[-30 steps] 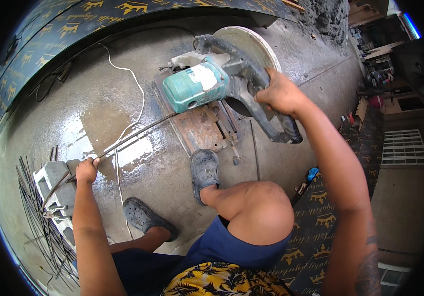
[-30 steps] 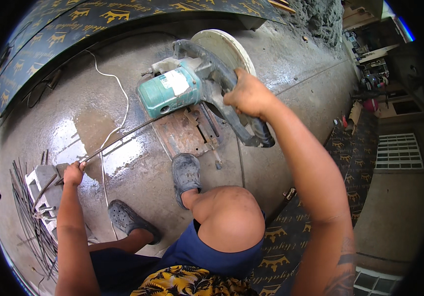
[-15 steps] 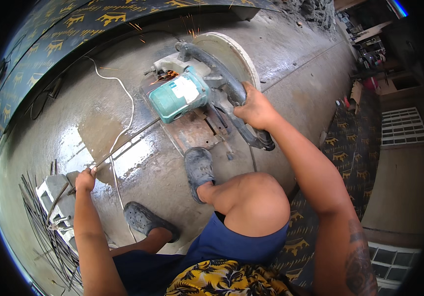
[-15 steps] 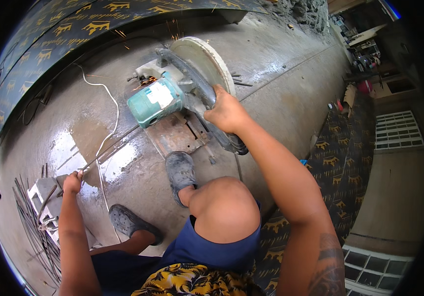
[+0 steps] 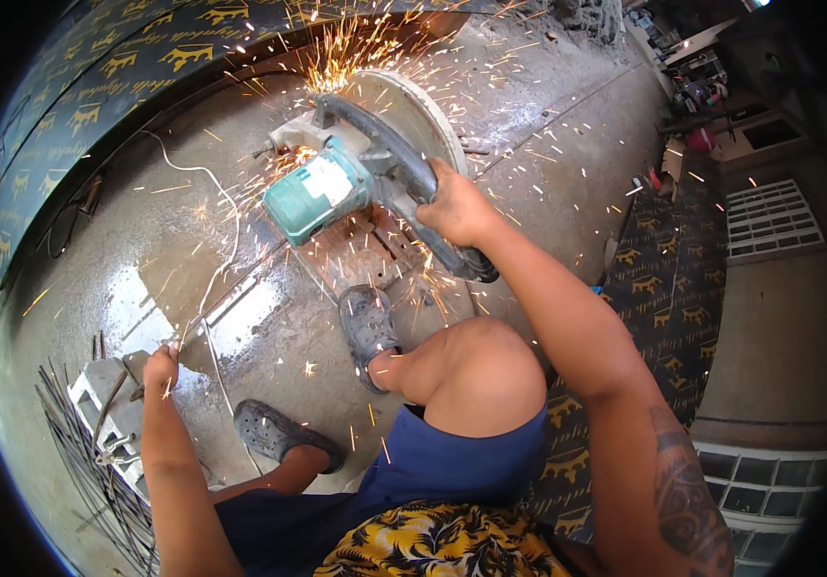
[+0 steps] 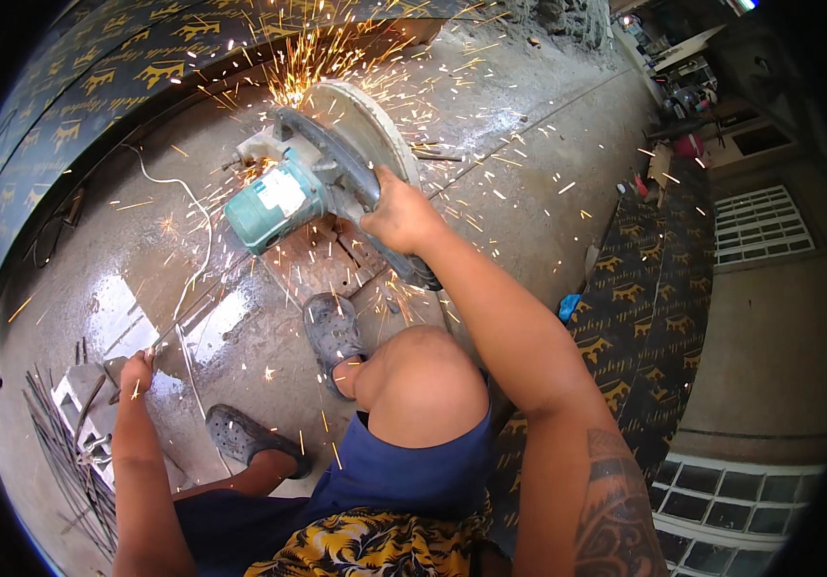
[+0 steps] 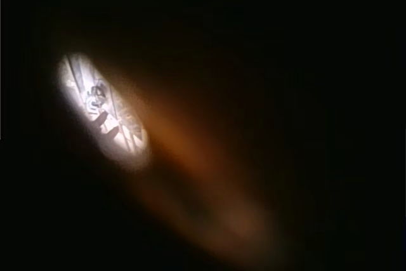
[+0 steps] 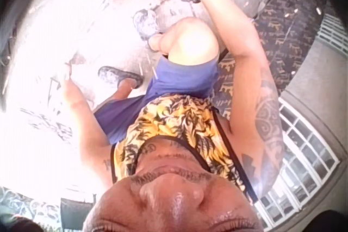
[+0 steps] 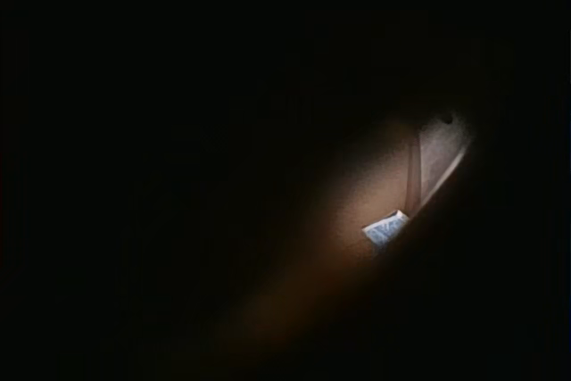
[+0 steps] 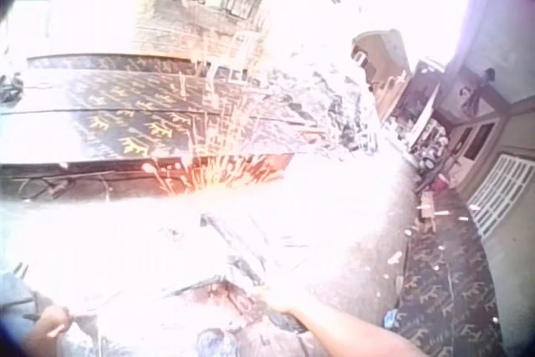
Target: The person uses a chop saw to cut metal rods into shorter pieces. They repeatedly position each rod under the saw, lower the blade to cut, and set the cut pieces aside. The person also uses a tape measure to check lengths between cuts.
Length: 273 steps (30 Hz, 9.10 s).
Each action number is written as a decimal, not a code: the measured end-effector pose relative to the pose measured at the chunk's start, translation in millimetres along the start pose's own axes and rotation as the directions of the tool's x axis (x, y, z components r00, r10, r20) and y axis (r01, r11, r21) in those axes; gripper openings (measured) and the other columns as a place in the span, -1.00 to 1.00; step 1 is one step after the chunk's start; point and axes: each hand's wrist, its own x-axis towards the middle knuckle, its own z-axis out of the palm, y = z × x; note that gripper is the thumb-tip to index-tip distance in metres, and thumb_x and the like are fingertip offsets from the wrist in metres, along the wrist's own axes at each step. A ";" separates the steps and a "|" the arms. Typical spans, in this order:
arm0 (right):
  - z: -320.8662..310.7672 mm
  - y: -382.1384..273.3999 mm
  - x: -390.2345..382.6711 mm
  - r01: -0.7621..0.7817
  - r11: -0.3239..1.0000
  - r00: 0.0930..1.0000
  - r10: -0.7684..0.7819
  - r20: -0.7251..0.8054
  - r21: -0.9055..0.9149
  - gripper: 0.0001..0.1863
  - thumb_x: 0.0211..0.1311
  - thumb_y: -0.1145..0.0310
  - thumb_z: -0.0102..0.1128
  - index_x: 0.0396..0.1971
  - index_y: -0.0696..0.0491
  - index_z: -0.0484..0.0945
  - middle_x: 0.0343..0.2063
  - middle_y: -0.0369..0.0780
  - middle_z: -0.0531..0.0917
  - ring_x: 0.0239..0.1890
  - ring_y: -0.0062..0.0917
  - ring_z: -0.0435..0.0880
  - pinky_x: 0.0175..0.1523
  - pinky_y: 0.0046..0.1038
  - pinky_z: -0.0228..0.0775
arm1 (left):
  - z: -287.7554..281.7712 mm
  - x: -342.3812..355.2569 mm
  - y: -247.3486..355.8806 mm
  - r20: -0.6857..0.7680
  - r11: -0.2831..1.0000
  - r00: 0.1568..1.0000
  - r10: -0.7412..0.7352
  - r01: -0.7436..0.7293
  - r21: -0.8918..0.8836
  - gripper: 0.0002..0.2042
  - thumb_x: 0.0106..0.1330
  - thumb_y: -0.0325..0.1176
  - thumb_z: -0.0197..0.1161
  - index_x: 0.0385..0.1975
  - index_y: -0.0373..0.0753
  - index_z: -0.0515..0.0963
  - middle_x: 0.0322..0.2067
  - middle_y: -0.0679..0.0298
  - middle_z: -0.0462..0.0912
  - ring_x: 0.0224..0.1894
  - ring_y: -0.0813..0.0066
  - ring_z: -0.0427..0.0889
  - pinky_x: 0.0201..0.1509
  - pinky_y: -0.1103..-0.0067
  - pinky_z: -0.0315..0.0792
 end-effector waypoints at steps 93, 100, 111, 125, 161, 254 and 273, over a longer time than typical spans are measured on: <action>169.3 288.5 -201.3 -0.589 0.799 0.794 0.600 -0.101 0.120 -0.58 0.30 0.28 0.28 0.13 0.06 0.61 0.08 -0.02 0.65 0.19 -0.10 0.61 0.27 -0.21 0.46 | -116.8 -328.0 -124.5 -0.408 0.286 0.814 -0.414 -0.309 -0.907 -0.48 0.58 0.11 0.02 0.17 -0.25 0.52 -0.13 0.21 0.67 -0.13 0.50 0.63 0.00 0.55 0.48; 249.6 315.1 -171.2 -0.765 0.640 0.630 0.767 -0.118 0.077 -0.48 0.45 0.06 0.13 0.29 -0.01 0.49 0.30 -0.10 0.49 0.41 -0.26 0.38 0.44 -0.17 0.23 | -178.5 -337.3 -37.4 -0.522 0.531 0.836 -0.171 -0.368 -0.763 -0.58 0.62 0.01 0.03 0.08 -0.25 0.54 -0.31 0.35 0.60 -0.32 0.65 0.53 -0.20 0.66 0.43; 218.2 287.7 23.3 -0.333 0.943 0.905 0.323 -0.278 0.014 -0.59 0.39 0.20 0.13 0.21 -0.14 0.58 0.15 -0.15 0.57 0.28 -0.26 0.48 0.34 -0.10 0.30 | -173.8 -291.0 -3.3 -0.499 0.790 0.863 -0.074 -0.255 -0.557 -0.66 0.62 -0.12 0.05 -0.09 -0.32 0.54 -0.47 0.44 0.47 -0.46 0.72 0.37 -0.39 0.70 0.26; 196.4 285.9 108.4 -0.602 0.763 0.786 0.618 0.007 0.236 -0.58 0.37 0.24 0.16 0.14 0.14 0.53 0.04 0.02 0.69 0.12 -0.13 0.69 0.22 -0.17 0.53 | -151.9 -287.5 17.6 -0.427 0.848 0.904 0.020 -0.241 -0.472 -0.68 0.57 -0.33 0.09 0.20 -0.36 0.40 -0.21 0.28 0.54 -0.31 0.60 0.48 -0.25 0.63 0.42; 154.8 94.5 -86.4 -0.364 0.449 0.615 -0.542 0.573 0.816 -0.58 0.51 0.30 0.15 0.23 0.20 0.48 0.13 -0.11 0.62 0.19 -0.41 0.60 0.33 -0.32 0.35 | -104.1 -40.1 243.2 -0.122 0.990 0.983 0.140 -0.134 0.051 -0.33 0.48 0.29 -0.04 -0.22 -0.27 0.73 -0.19 -0.09 0.75 -0.03 -0.08 0.70 0.08 0.17 0.53; -29.7 -18.8 -18.4 0.057 0.998 0.997 -0.056 -0.050 0.015 -0.14 0.01 0.34 0.32 0.38 0.26 0.27 -0.13 0.19 0.68 -0.06 -0.07 0.73 0.09 -0.22 0.55 | -60.0 -27.2 -25.8 -0.169 0.998 0.985 0.029 -0.021 0.052 -0.45 0.53 0.16 -0.04 -0.10 -0.26 0.63 -0.07 -0.13 0.70 0.06 -0.21 0.61 0.18 0.03 0.40; 2.3 11.9 -23.4 0.078 0.986 0.996 -0.072 -0.049 0.144 -0.13 0.01 0.31 0.43 0.33 0.27 0.27 -0.06 0.23 0.66 0.03 0.06 0.69 0.19 -0.14 0.50 | -59.7 -27.6 -24.6 -0.099 0.999 0.995 0.014 -0.010 0.041 -0.44 0.50 0.20 0.01 -0.06 -0.26 0.62 -0.09 -0.21 0.69 0.05 -0.29 0.62 0.16 0.05 0.45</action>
